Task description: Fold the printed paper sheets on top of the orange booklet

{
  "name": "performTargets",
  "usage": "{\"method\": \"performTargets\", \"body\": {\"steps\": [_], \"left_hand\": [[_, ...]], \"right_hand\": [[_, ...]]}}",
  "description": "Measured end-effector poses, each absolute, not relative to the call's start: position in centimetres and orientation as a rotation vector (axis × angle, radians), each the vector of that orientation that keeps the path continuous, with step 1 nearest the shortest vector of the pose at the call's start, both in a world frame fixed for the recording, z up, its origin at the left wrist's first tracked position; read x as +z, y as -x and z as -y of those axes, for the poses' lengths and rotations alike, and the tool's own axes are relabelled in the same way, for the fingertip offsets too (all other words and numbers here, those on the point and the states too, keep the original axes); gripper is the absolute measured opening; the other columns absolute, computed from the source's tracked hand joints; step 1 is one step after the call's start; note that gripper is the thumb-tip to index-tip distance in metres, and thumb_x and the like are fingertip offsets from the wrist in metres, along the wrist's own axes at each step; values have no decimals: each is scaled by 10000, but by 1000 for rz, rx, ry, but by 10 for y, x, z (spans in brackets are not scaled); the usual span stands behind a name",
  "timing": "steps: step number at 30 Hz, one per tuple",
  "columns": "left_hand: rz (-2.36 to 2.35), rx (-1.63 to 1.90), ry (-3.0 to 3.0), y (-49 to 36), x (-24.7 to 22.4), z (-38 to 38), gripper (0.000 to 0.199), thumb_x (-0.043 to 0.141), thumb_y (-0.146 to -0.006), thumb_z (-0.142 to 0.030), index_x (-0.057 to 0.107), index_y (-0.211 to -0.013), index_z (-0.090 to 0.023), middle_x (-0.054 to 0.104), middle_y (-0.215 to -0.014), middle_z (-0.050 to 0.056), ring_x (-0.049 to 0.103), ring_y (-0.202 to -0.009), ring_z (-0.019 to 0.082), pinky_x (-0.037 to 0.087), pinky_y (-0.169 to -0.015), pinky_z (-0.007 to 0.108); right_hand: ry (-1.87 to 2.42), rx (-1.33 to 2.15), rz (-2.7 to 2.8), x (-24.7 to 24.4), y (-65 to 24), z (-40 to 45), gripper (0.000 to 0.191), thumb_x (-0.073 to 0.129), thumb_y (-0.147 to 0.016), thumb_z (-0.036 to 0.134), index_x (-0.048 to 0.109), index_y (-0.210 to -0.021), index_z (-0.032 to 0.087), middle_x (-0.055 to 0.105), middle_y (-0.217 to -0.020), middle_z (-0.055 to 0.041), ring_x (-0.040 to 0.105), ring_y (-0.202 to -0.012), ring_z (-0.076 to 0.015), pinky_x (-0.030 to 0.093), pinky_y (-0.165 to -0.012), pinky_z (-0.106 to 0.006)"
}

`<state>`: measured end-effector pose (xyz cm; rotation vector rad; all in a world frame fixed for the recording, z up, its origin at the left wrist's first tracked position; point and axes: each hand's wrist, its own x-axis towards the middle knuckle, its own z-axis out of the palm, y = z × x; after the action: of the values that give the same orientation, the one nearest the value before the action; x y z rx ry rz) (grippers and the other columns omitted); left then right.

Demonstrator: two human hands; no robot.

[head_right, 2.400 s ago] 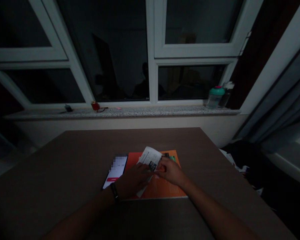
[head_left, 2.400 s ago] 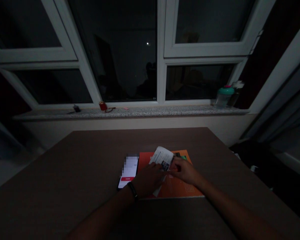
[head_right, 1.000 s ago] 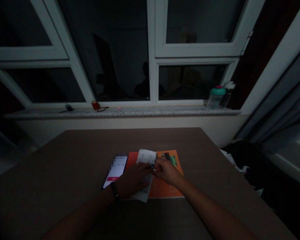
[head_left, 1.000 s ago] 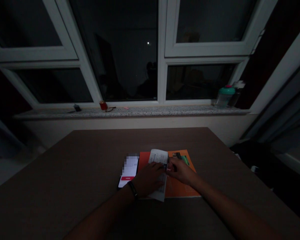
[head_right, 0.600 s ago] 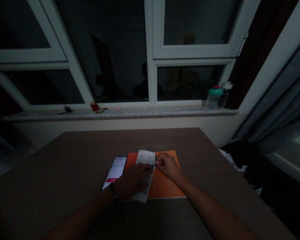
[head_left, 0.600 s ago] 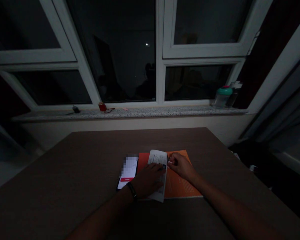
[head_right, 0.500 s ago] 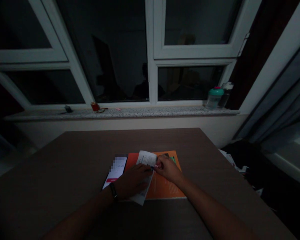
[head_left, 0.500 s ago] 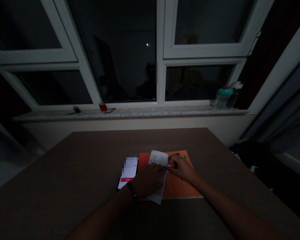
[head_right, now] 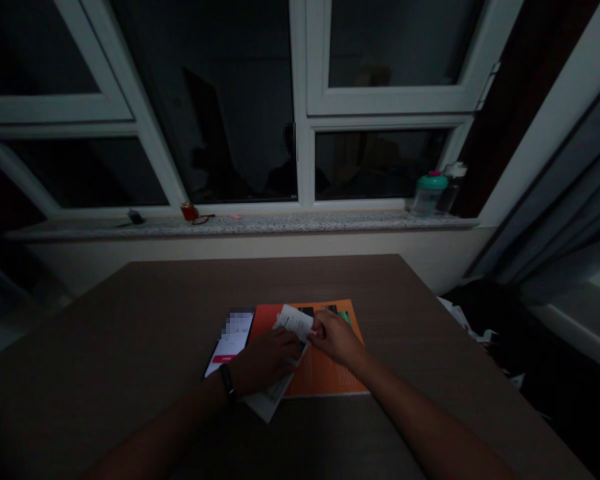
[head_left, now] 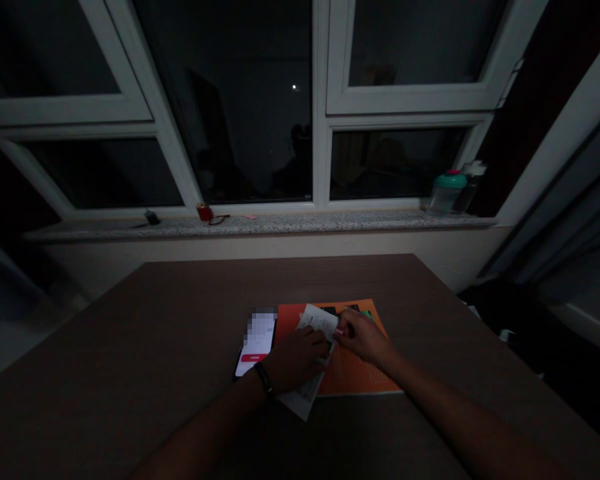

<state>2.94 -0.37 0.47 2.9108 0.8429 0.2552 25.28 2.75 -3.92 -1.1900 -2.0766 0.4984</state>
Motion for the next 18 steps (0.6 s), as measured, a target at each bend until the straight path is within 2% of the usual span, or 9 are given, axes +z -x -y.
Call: {"method": "performTargets", "body": {"steps": [5,11,18], "left_hand": [[-839,264,-2858,-29,6,4,120,638,-894,-236,590,-1002,-213,585,-1112,32,523,-1062,206,414,-911,336],[-859,324,-2805,-27,5,7,160,658,-873,-222,589,-1017,-217,547,-1277,49,492,-1187,239,398,-999,396],[-842,289,-2827,-27,5,6,234,651,-873,-235,557,-1087,-219,571,-1249,53,513,-1164,237,412,-979,377]], "right_hand": [[1304,402,2015,-41,-256,-37,160,636,-763,159,493,-709,207,561,-702,14,518,-660,-151,331,-597,-234],[1338,297,1969,-36,-259,-40,154,609,-771,161,479,-706,211,561,-704,-2,525,-686,-170,346,-613,-249],[1156,321,2137,-34,-257,-29,143,589,-797,149,477,-733,212,550,-745,-9,524,-701,-166,351,-615,-246]]}}
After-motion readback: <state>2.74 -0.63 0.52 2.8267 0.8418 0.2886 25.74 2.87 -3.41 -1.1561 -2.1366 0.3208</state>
